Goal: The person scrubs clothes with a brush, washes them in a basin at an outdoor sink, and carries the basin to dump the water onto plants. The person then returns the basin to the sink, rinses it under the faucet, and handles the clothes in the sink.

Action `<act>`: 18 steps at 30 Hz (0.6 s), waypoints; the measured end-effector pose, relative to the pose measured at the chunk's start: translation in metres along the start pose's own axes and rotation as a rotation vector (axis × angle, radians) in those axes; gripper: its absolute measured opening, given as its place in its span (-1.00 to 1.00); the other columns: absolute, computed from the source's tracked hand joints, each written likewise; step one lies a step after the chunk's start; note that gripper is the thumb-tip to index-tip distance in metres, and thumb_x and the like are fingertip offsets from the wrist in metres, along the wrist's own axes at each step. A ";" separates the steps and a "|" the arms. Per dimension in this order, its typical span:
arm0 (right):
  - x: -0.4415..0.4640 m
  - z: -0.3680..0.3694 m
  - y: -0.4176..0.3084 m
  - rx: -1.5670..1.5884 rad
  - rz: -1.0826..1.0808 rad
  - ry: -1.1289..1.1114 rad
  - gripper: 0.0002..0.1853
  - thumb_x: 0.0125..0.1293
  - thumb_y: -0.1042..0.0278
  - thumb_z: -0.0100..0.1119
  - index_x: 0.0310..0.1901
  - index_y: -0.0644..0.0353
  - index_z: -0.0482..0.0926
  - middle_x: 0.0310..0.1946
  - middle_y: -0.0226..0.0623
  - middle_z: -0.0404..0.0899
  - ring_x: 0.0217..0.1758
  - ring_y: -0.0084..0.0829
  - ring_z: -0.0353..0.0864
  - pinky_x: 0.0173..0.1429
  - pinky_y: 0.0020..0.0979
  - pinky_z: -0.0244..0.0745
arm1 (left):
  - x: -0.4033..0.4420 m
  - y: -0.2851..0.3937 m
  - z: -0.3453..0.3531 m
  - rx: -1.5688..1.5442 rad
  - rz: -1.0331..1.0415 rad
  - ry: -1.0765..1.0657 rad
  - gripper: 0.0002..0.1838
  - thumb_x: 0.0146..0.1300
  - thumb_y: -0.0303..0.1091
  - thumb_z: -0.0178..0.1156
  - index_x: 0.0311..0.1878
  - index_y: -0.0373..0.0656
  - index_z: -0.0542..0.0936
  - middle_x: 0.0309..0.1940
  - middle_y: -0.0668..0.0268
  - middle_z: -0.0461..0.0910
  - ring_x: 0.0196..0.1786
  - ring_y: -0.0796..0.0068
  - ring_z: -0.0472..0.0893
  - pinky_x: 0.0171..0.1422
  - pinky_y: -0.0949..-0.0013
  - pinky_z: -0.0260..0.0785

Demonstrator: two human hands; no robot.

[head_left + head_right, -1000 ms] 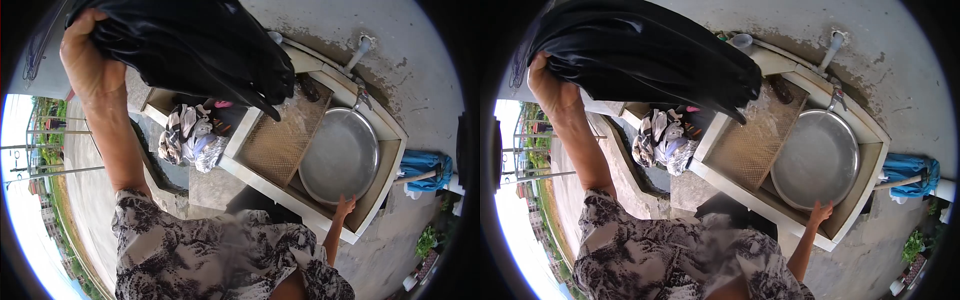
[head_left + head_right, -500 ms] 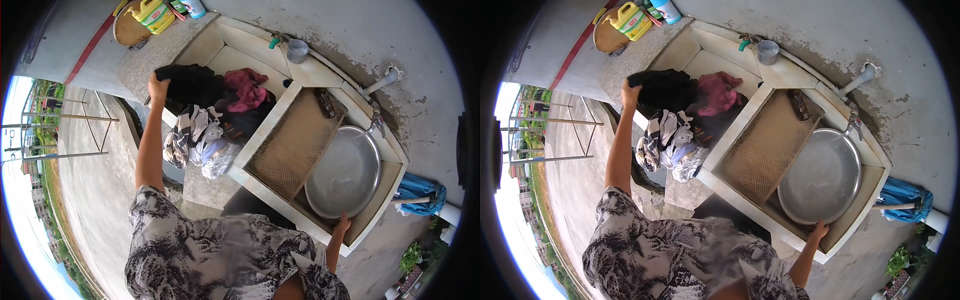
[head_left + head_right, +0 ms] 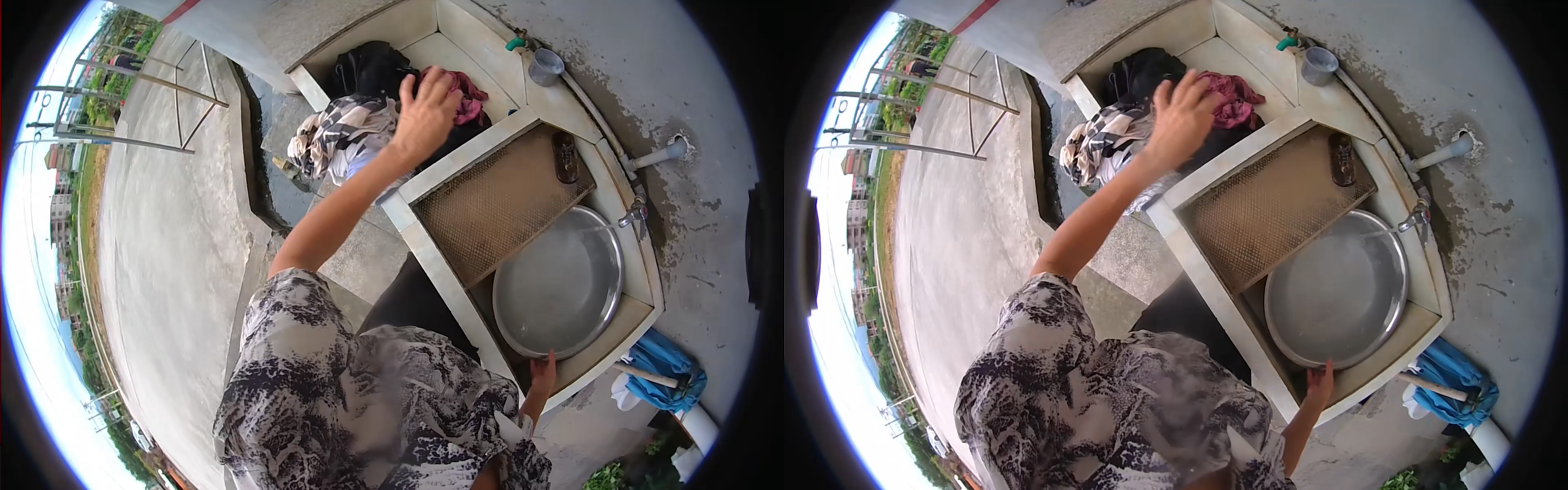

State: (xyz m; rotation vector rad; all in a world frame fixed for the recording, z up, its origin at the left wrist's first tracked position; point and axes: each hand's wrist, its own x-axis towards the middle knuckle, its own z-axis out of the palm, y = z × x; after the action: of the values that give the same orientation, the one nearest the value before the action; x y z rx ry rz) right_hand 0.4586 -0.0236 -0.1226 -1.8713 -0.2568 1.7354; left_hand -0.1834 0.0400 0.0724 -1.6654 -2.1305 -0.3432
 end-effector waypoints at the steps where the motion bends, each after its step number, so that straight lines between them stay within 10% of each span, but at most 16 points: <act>1: -0.001 -0.007 -0.001 -0.027 -0.019 -0.064 -0.51 0.18 0.09 0.40 0.05 0.10 0.45 -0.16 -0.29 0.53 -0.17 -0.37 0.53 -0.01 -0.31 0.53 | -0.009 0.032 0.003 -0.088 0.053 -0.026 -0.56 0.13 -0.31 0.23 0.13 -0.03 0.54 0.25 0.19 0.39 0.47 0.13 0.16 0.43 -0.17 -0.05; 13: -0.049 0.035 -0.041 0.007 -0.292 -0.026 -0.52 0.13 0.47 0.29 0.11 0.10 0.43 -0.16 -0.35 0.56 -0.24 -0.48 0.56 -0.28 -0.45 0.50 | -0.170 0.285 0.015 -0.827 -0.098 -0.958 -0.33 0.15 -0.17 0.28 0.28 -0.28 0.35 0.17 -0.04 0.33 0.28 -0.02 0.32 0.30 0.00 0.17; 18: -0.100 0.061 -0.070 0.016 -0.374 -0.011 -0.69 0.14 0.55 0.23 -0.07 0.11 0.47 -0.29 -0.41 0.53 -0.44 -0.59 0.48 -0.46 -0.58 0.37 | -0.179 0.305 0.028 -0.624 -0.166 -0.732 -0.24 0.21 -0.09 0.23 0.35 -0.36 0.26 0.30 -0.17 0.23 0.39 -0.09 0.22 0.40 0.00 0.11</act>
State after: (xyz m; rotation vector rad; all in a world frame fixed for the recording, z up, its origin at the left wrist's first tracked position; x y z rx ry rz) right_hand 0.4020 -0.0002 -0.0003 -1.6746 -0.5572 1.4860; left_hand 0.1417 -0.0245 -0.0533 -2.2034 -2.9206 -0.5548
